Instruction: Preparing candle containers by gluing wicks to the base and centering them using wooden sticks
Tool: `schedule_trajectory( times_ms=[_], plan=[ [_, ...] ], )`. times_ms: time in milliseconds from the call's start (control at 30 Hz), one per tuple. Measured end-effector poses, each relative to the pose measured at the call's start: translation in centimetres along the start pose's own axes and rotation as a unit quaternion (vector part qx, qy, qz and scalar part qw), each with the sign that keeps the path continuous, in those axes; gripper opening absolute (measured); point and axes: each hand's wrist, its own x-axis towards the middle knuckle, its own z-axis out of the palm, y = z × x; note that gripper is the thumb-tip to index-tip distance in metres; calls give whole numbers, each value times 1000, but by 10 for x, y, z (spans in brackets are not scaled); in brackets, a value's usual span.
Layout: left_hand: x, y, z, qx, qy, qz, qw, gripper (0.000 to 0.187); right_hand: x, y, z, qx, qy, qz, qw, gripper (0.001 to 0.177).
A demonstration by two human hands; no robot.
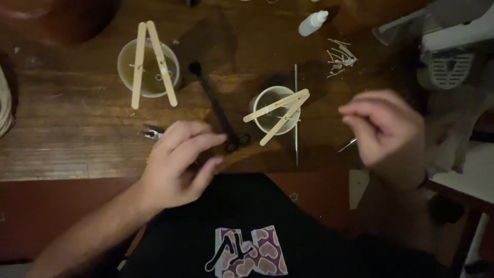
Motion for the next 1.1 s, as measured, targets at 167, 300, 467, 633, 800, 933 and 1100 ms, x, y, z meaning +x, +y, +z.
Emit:
schedule_trajectory(
  times_ms=[167, 300, 467, 633, 800, 933, 1100],
  plan=[
    [-35, -6, -6, -2, 6, -18, 1000, 21, -51, 16, 26, 56, -13, 87, 995, 10],
    [-61, -6, -14, 64, -7, -12, 998, 18, -78, 24, 44, 121, -62, 43, 990, 14],
    [-83, -2, -19, 87, -8, -23, 996, 16, -83, 15, 71, 152, -42, 88, 984, 15],
    [-95, 2, -26, 118, -15, -8, 993, 15, -43, -25, 94, 193, 63, 234, 951, 49],
    [-106, -4, -41, 139, -9, 15, 990, 17, -15, -40, 123, 193, 119, 229, 947, 69],
    [-98, -22, -54, 149, 82, -39, 985, 23, -6, -43, 134, 95, 131, 241, 957, 67],
    [-43, -54, -79, 107, 173, -112, 973, 67, 6, -49, 145, 128, 147, 215, 957, 77]
  ],
)
